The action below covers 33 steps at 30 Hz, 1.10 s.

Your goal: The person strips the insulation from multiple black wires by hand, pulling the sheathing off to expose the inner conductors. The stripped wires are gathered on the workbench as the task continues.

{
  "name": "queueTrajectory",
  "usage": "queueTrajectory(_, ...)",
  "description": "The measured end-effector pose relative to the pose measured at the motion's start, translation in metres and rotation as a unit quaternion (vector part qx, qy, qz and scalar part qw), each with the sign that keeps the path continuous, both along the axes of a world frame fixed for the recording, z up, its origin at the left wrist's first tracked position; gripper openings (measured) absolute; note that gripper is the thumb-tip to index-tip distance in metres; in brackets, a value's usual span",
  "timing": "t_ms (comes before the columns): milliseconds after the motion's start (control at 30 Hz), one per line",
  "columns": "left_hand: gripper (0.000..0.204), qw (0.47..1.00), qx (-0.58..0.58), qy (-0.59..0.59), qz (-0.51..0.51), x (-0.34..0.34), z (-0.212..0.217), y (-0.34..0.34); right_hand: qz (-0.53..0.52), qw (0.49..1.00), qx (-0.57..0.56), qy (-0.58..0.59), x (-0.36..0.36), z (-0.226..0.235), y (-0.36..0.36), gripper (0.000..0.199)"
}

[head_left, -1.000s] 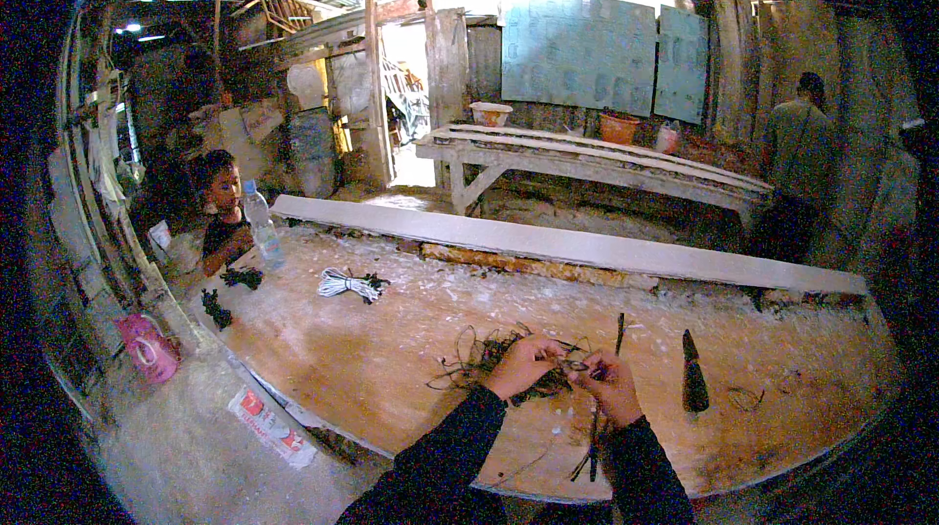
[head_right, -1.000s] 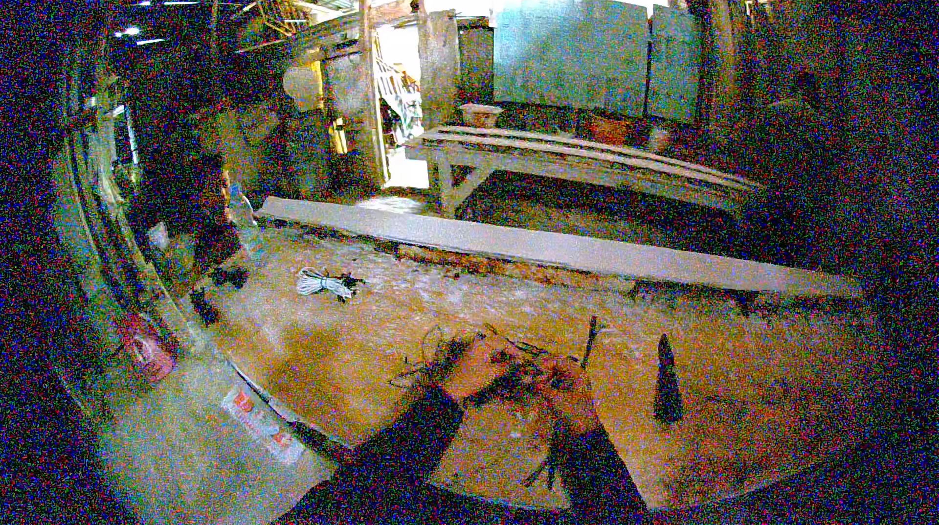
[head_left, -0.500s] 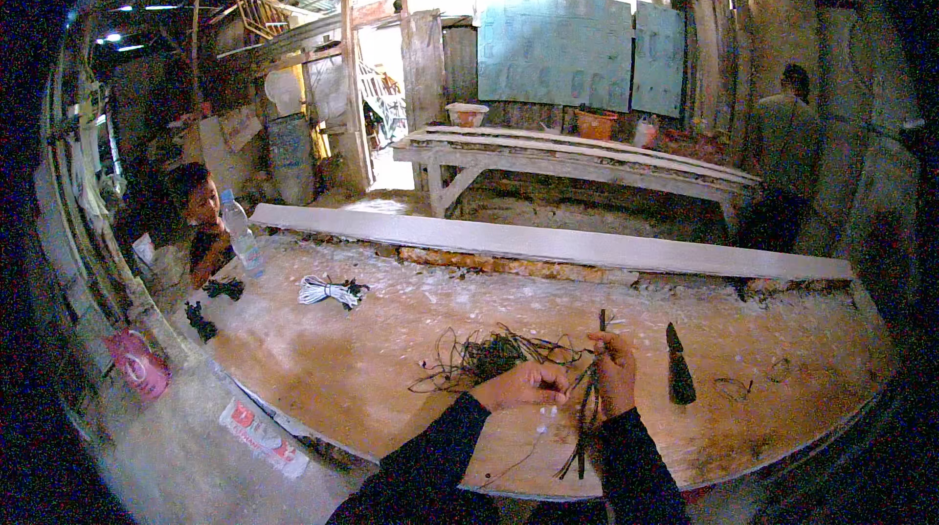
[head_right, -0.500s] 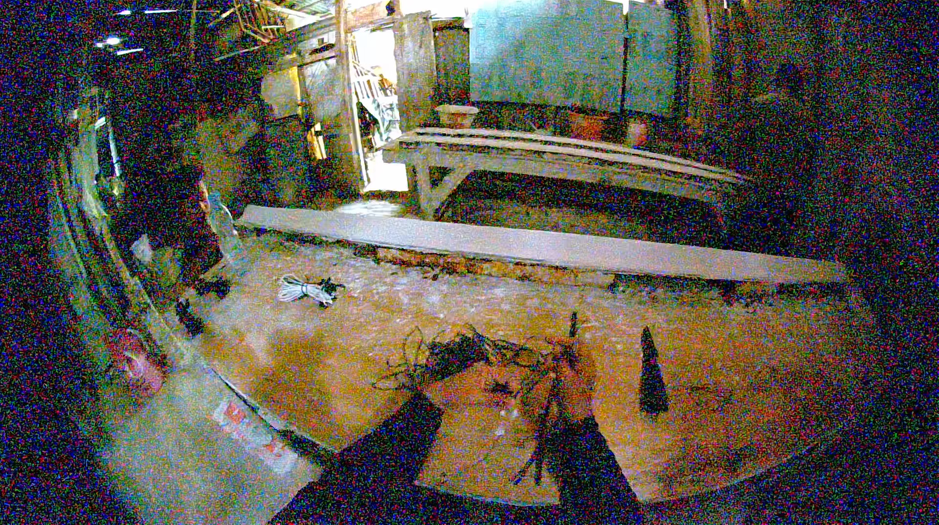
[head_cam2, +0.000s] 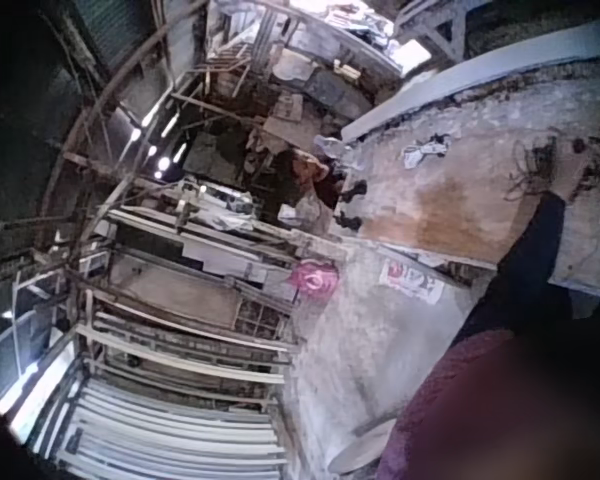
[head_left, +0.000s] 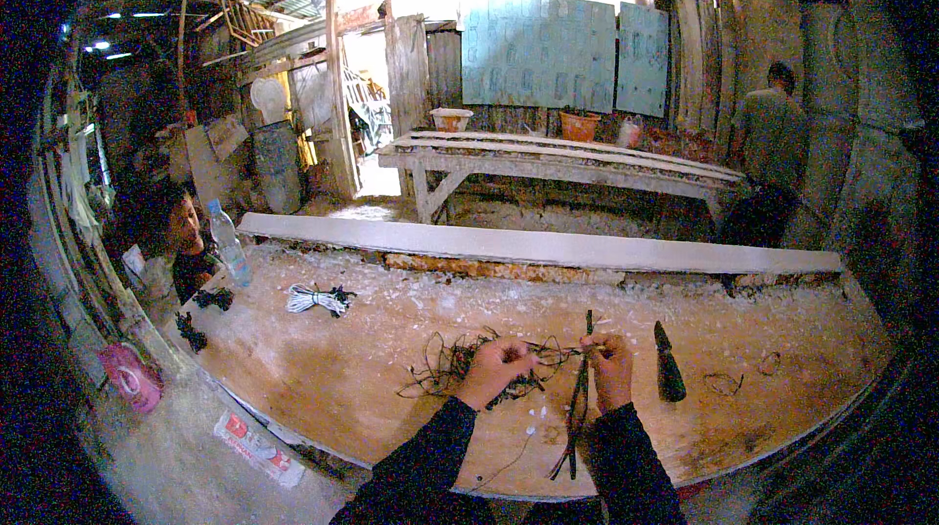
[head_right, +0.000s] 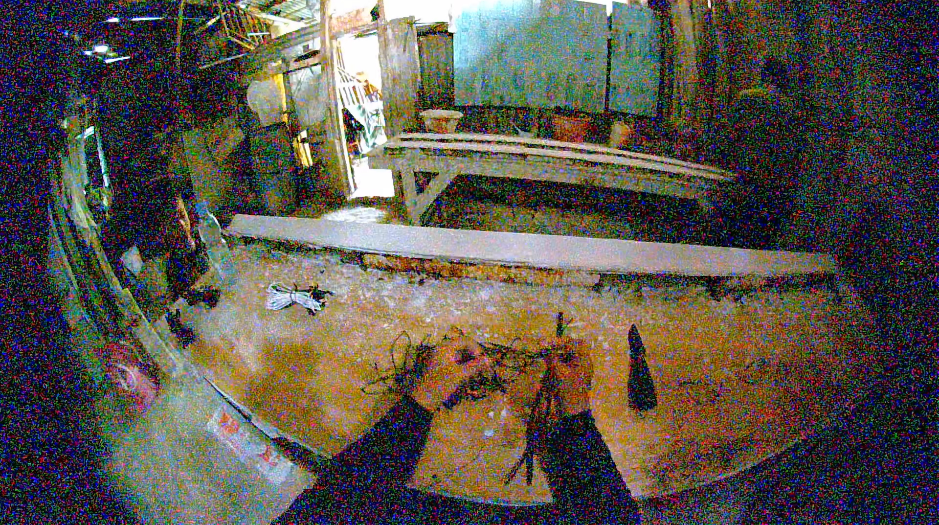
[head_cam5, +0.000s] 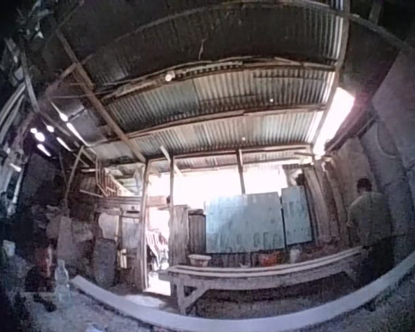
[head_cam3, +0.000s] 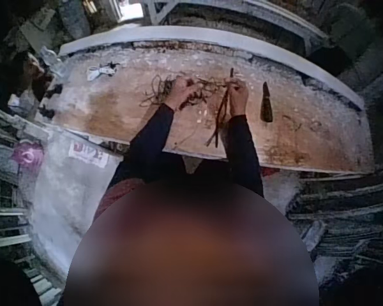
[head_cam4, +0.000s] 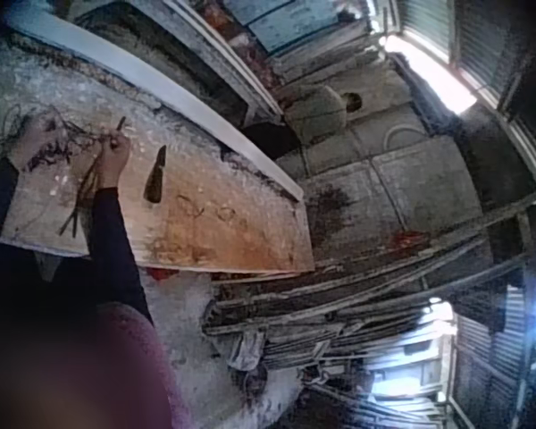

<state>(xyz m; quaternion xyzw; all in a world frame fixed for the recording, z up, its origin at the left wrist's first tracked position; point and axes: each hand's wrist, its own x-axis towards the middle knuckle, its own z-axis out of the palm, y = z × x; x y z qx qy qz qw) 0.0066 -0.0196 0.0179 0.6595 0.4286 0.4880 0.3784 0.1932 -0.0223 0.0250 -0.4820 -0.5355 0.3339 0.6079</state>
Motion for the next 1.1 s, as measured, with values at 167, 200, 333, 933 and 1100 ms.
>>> queueTrajectory(167,0.012,0.968,0.092,-0.096,0.211,-0.013,-0.001,0.012,0.153,0.988,0.009,0.015,-0.016,-0.004,-0.009,0.01)
queueTrajectory(200,0.012,0.964,0.077,-0.131,0.218,-0.016,-0.001,0.014,0.217,0.975,0.023,-0.034,-0.018,-0.003,-0.012,0.008)
queueTrajectory(333,0.01,0.957,0.045,-0.16,0.239,-0.02,-0.004,0.017,0.312,0.941,0.065,-0.109,-0.031,-0.001,-0.02,0.013)
queueTrajectory(933,0.009,0.958,0.126,-0.037,0.255,-0.013,-0.01,0.016,0.355,0.92,0.056,-0.156,-0.033,0.015,-0.034,0.02)
queueTrajectory(1100,0.012,0.97,0.115,0.002,0.214,-0.014,-0.01,0.015,0.347,0.937,-0.025,-0.02,-0.031,0.015,-0.036,0.013)
